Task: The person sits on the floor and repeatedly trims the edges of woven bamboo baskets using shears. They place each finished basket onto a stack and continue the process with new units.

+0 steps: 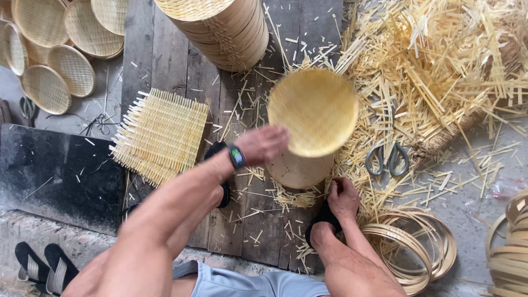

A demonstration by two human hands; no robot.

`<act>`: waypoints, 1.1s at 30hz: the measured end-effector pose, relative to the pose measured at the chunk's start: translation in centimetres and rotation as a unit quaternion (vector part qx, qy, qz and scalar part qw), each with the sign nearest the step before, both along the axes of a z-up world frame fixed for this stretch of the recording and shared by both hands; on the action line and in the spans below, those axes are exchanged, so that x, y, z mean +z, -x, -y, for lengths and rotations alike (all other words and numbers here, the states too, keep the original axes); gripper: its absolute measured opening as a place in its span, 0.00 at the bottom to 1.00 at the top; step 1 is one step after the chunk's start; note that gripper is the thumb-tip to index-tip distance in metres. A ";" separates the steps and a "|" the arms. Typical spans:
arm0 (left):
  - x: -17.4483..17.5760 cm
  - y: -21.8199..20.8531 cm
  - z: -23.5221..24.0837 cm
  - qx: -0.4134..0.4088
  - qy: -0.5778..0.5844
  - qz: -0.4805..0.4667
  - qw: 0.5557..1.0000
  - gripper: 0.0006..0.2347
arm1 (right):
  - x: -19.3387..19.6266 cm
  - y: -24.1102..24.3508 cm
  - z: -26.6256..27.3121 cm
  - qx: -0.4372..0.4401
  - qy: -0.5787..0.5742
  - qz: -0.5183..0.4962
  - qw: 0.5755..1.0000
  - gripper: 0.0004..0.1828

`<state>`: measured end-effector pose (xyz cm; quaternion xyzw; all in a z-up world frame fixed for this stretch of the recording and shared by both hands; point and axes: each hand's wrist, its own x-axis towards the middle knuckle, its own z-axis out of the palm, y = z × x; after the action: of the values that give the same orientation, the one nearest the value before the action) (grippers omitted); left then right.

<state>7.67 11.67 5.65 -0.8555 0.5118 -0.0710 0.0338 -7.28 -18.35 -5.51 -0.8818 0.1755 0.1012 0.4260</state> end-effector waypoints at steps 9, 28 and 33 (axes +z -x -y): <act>11.6 -18.9 -9.6 0.304 0.126 0.157 0.931 0.09 | 0.1 -0.4 -0.1 0.013 0.017 0.022 1.000 0.08; 10.1 -19.0 -11.7 0.394 0.125 0.036 0.910 0.02 | -0.3 -0.3 0.0 0.012 0.014 0.018 1.000 0.07; 5.7 -15.5 -12.6 0.336 0.173 0.224 0.898 0.16 | -0.6 -0.3 0.0 0.014 0.022 0.013 1.000 0.07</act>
<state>23.16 24.24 11.37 -0.9305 0.1525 -0.3325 0.0203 -6.95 -18.34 -6.09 -0.8946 0.1602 0.0921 0.4069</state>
